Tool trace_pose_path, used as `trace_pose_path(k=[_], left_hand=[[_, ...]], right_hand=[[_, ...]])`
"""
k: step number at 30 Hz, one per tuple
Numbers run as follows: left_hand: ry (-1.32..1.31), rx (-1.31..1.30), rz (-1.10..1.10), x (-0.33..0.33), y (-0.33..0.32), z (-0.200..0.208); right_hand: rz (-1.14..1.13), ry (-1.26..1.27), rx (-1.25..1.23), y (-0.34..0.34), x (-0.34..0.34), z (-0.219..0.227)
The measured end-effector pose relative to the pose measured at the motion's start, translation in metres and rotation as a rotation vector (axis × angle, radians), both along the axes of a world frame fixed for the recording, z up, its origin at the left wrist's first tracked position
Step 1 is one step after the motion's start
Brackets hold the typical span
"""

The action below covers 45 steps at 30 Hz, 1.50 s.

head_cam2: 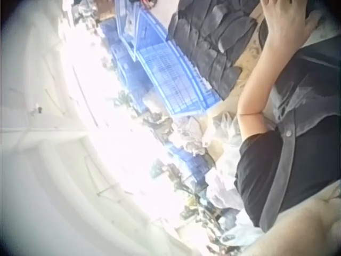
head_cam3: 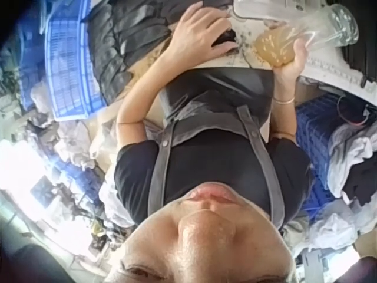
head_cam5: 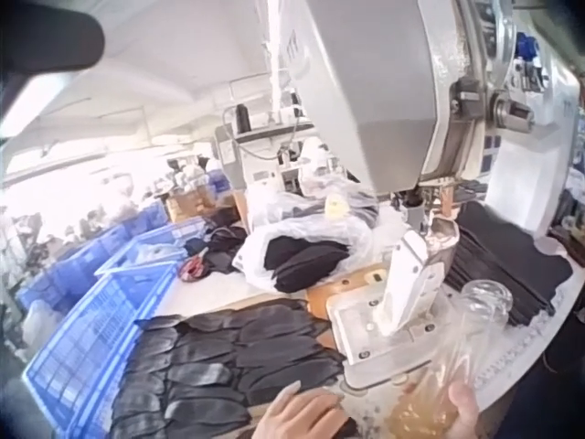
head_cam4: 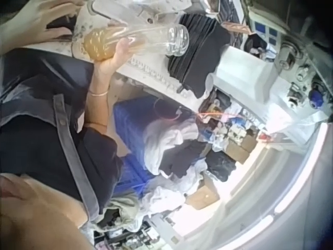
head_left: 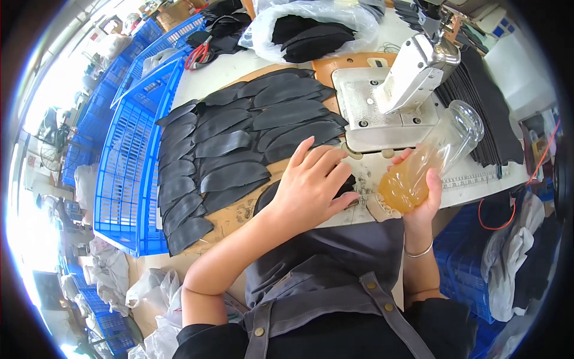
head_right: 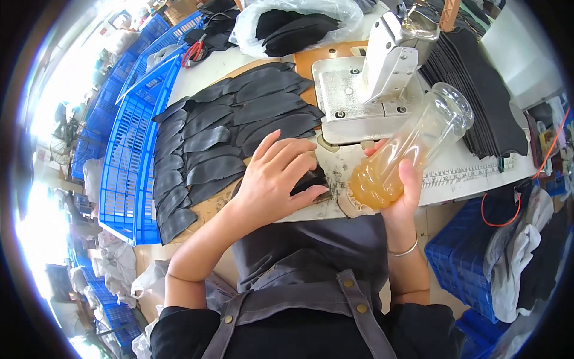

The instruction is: Applying glue to black shoe components using a squeeze bottle.

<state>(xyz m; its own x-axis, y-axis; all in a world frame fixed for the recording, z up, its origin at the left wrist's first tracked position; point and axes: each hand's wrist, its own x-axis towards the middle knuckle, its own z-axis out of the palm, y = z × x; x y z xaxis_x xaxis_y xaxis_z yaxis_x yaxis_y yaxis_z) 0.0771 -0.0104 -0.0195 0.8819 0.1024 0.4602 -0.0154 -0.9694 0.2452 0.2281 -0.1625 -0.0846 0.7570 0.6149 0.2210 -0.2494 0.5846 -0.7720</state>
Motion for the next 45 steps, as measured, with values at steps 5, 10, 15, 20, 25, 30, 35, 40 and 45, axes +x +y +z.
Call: trace_pose_path(k=[5, 10, 15, 20, 25, 30, 35, 40, 45], left_hand=[[0.01, -0.038, -0.02, 0.003, 0.003, 0.003], [-0.014, -0.196, -0.078, -0.001, 0.01, 0.004], [-0.02, -0.26, -0.078, -0.002, 0.016, 0.005], [-0.054, -0.24, 0.224, -0.005, 0.007, 0.007], [-0.074, -0.404, 0.218, -0.016, 0.017, 0.006], [-0.271, -1.217, 0.138, -0.07, 0.055, 0.029], [-0.698, -1.373, 0.164, -0.154, 0.096, 0.065], [-0.822, -1.07, 0.519, -0.204, 0.169, 0.087], [-0.772, -0.39, 0.847, -0.195, 0.277, 0.07]], right_hand=[[-0.002, 0.009, -0.007, 0.0, -0.002, 0.002], [-0.015, 0.006, -0.02, -0.001, -0.002, 0.004], [-0.012, 0.006, -0.026, -0.001, -0.001, 0.004], [0.008, 0.041, -0.023, 0.0, -0.002, 0.003], [0.037, 0.039, -0.026, -0.002, -0.004, 0.004], [0.04, 0.047, 0.011, -0.003, -0.001, 0.0], [0.067, 0.083, 0.016, -0.003, -0.002, -0.001], [0.117, 0.02, 0.067, -0.004, 0.006, -0.006], [0.079, 0.038, 0.033, -0.006, 0.004, -0.006]])
